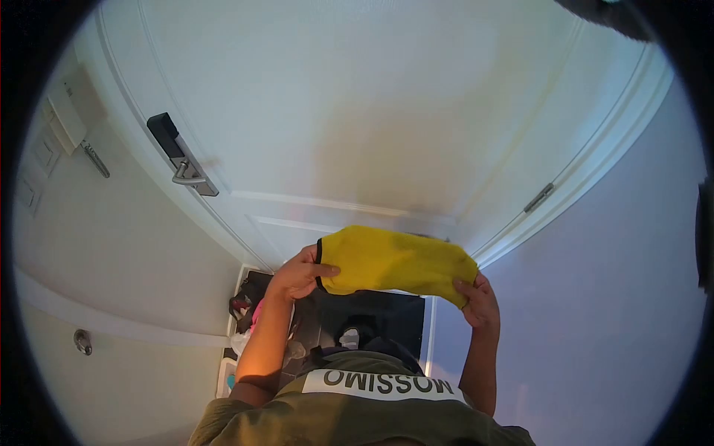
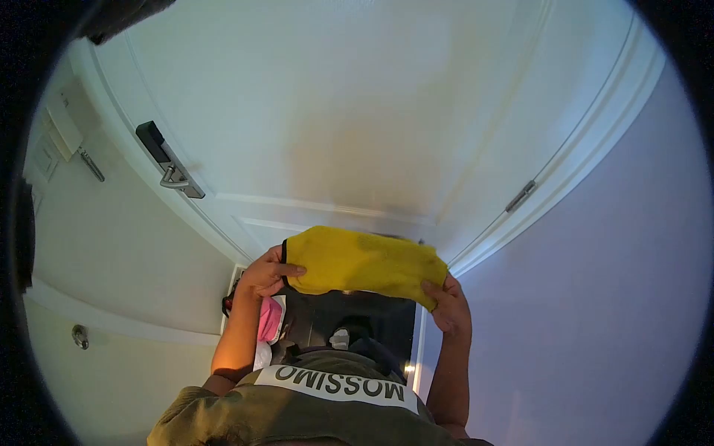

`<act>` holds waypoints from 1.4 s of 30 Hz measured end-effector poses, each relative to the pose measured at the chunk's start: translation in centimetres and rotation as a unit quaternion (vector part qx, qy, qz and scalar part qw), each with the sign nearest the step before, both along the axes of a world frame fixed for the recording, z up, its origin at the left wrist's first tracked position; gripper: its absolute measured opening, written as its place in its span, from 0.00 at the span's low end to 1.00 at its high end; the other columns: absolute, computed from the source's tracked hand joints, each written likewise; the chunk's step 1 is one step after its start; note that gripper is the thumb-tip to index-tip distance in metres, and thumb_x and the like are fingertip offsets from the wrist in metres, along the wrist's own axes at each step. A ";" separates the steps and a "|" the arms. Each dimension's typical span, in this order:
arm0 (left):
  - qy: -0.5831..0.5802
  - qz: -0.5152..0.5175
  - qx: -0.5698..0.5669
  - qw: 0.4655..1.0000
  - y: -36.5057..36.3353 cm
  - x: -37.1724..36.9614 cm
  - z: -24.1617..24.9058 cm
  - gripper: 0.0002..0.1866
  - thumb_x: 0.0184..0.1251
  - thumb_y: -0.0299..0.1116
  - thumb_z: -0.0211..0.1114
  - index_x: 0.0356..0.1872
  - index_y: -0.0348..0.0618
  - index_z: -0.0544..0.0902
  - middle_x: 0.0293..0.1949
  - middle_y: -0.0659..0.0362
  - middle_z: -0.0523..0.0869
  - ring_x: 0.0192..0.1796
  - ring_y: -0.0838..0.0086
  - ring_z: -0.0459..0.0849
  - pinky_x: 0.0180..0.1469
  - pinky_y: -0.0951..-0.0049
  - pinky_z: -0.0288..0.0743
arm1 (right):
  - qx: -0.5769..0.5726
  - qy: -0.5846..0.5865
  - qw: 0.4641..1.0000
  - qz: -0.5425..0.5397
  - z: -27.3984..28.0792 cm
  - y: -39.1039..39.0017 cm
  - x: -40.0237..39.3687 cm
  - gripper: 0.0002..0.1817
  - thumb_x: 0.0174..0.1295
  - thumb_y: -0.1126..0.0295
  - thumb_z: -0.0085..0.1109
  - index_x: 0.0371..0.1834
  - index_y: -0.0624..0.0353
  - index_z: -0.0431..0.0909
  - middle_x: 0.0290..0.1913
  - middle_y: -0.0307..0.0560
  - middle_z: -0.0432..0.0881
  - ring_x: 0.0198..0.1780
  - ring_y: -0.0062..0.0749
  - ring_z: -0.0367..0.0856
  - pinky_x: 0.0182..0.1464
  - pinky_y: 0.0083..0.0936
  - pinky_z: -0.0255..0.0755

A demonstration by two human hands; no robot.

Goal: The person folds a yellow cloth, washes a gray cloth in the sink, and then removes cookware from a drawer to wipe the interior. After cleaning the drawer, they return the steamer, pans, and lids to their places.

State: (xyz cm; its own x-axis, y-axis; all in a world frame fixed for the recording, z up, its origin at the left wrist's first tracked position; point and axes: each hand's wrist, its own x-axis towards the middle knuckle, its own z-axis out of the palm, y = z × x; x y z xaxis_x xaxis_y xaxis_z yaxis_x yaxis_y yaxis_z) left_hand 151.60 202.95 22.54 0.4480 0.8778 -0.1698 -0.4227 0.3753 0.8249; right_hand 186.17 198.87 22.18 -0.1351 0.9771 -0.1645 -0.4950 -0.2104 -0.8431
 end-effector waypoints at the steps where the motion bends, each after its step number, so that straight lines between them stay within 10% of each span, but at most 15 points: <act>1: 0.002 0.004 -0.001 1.000 0.5 -0.1 1.1 0.21 0.54 0.16 0.61 0.52 0.33 0.75 0.45 0.54 0.83 0.48 0.72 0.82 0.52 0.73 0.74 | 0.007 -0.032 0.999 -0.031 0.4 0.9 -0.1 0.20 0.60 0.80 0.52 0.57 0.67 0.69 0.52 0.47 0.77 0.52 0.31 0.77 0.56 0.28 0.71; 5: 0.169 0.033 0.026 0.985 2.3 -1.1 1.8 0.21 0.57 0.22 0.64 0.53 0.30 0.73 0.43 0.55 0.84 0.44 0.74 0.82 0.49 0.77 0.73 | 0.105 -0.262 0.959 -0.034 0.9 4.6 0.7 0.22 0.61 0.79 0.53 0.59 0.64 0.67 0.48 0.46 0.80 0.47 0.27 0.79 0.47 0.21 0.73; 10: 0.266 0.214 0.079 0.937 3.2 -2.1 3.7 0.21 0.53 0.26 0.71 0.47 0.33 0.73 0.29 0.55 0.85 0.30 0.77 0.83 0.35 0.80 0.76 | 0.088 -0.235 0.963 -0.100 3.8 7.4 -0.9 0.09 0.57 0.78 0.60 0.39 0.62 0.71 0.28 0.45 0.82 0.27 0.23 0.78 0.33 0.18 0.69; 17: -0.015 0.240 0.106 0.965 2.1 -2.5 5.9 0.25 0.53 0.16 0.65 0.55 0.34 0.72 0.36 0.55 0.85 0.40 0.77 0.83 0.41 0.81 0.76 | 0.073 0.010 0.997 0.021 5.6 10.5 -0.6 0.15 0.56 0.81 0.59 0.47 0.62 0.73 0.35 0.45 0.83 0.36 0.24 0.79 0.40 0.19 0.73; 21: 0.274 0.320 0.227 0.878 2.2 -2.8 5.1 0.20 0.52 0.16 0.66 0.49 0.33 0.79 0.32 0.61 0.82 0.36 0.81 0.80 0.43 0.83 0.75 | 0.187 -0.118 0.975 0.009 6.5 11.4 -1.8 0.18 0.53 0.84 0.60 0.49 0.63 0.77 0.39 0.44 0.82 0.42 0.25 0.79 0.47 0.20 0.73; 39: 0.414 0.495 0.315 0.696 -0.2 -6.3 5.6 0.09 0.60 0.30 0.66 0.34 0.34 0.79 0.29 0.62 0.82 0.32 0.81 0.77 0.36 0.79 0.72 | 0.311 -0.374 0.872 -0.054 6.7 12.5 -5.0 0.06 0.53 0.82 0.61 0.34 0.63 0.78 0.31 0.39 0.80 0.35 0.21 0.77 0.43 0.19 0.71; 42: 0.303 0.376 0.225 0.847 -1.0 -7.6 6.3 0.10 0.64 0.33 0.63 0.36 0.35 0.78 0.33 0.62 0.82 0.34 0.80 0.78 0.38 0.79 0.73 | 0.299 -0.341 0.891 0.016 7.3 12.9 -5.2 0.05 0.57 0.79 0.59 0.34 0.62 0.73 0.30 0.36 0.78 0.31 0.19 0.74 0.40 0.19 0.70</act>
State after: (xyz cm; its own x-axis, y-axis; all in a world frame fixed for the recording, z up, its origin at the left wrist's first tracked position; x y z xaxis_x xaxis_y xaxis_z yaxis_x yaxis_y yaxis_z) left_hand 144.00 201.96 28.83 -0.3154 0.9132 0.2582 0.1487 -0.2212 0.9638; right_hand 180.94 211.79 29.49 -0.2327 0.9153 0.3287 0.1736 0.3717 -0.9120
